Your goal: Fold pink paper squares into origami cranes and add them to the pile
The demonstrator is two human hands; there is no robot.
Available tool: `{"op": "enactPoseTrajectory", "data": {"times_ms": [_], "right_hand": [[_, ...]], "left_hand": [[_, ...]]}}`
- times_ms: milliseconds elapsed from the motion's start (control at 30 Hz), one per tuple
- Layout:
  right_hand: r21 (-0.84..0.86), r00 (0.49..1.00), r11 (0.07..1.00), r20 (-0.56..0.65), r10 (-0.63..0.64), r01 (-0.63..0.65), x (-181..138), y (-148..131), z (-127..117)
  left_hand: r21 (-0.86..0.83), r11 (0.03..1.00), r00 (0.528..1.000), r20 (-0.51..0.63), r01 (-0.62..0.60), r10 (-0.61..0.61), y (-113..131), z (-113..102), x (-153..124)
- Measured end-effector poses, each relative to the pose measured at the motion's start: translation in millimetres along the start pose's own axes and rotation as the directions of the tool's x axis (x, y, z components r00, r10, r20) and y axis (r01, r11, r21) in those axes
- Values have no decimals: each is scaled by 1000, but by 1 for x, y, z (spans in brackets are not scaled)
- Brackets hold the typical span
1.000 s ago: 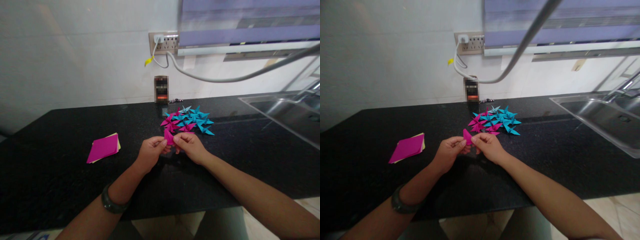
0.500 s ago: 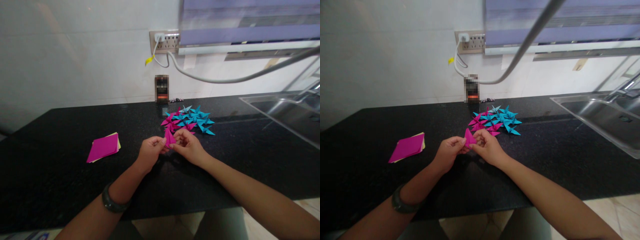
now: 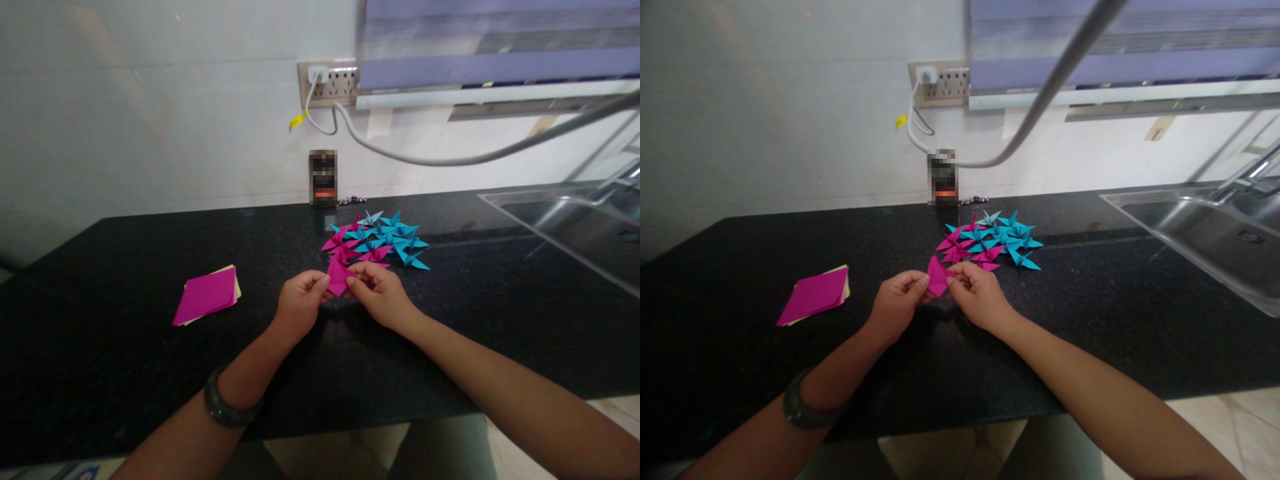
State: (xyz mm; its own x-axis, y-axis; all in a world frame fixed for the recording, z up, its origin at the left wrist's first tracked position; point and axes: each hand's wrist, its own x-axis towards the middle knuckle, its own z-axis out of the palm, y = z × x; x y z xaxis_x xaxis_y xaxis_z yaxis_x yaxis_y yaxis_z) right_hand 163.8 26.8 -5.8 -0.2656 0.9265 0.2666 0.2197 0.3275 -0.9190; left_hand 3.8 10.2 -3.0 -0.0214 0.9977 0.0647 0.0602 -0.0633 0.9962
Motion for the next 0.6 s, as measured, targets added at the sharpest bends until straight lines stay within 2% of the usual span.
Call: {"op": "enactPoseTrajectory", "data": {"times_ms": [133,267,433,600], "right_hand": [[-31,1000,999,-10,-19,19,1,-3,2],[-1,999,999,20,-34,34,1,-4,3],[129,993,986,66,97,-105,3,-7,2],[187,979,961,73,192,-202,3,-9,1]], "left_hand": [[4,1000,1000,0,-30,30,1,1,-1],[-60,998,999,37,19,-17,4,5,-3],[-148,988,999,47,31,-25,7,9,-5],[-149,989,1000,-8,27,-29,5,7,-4]]}}
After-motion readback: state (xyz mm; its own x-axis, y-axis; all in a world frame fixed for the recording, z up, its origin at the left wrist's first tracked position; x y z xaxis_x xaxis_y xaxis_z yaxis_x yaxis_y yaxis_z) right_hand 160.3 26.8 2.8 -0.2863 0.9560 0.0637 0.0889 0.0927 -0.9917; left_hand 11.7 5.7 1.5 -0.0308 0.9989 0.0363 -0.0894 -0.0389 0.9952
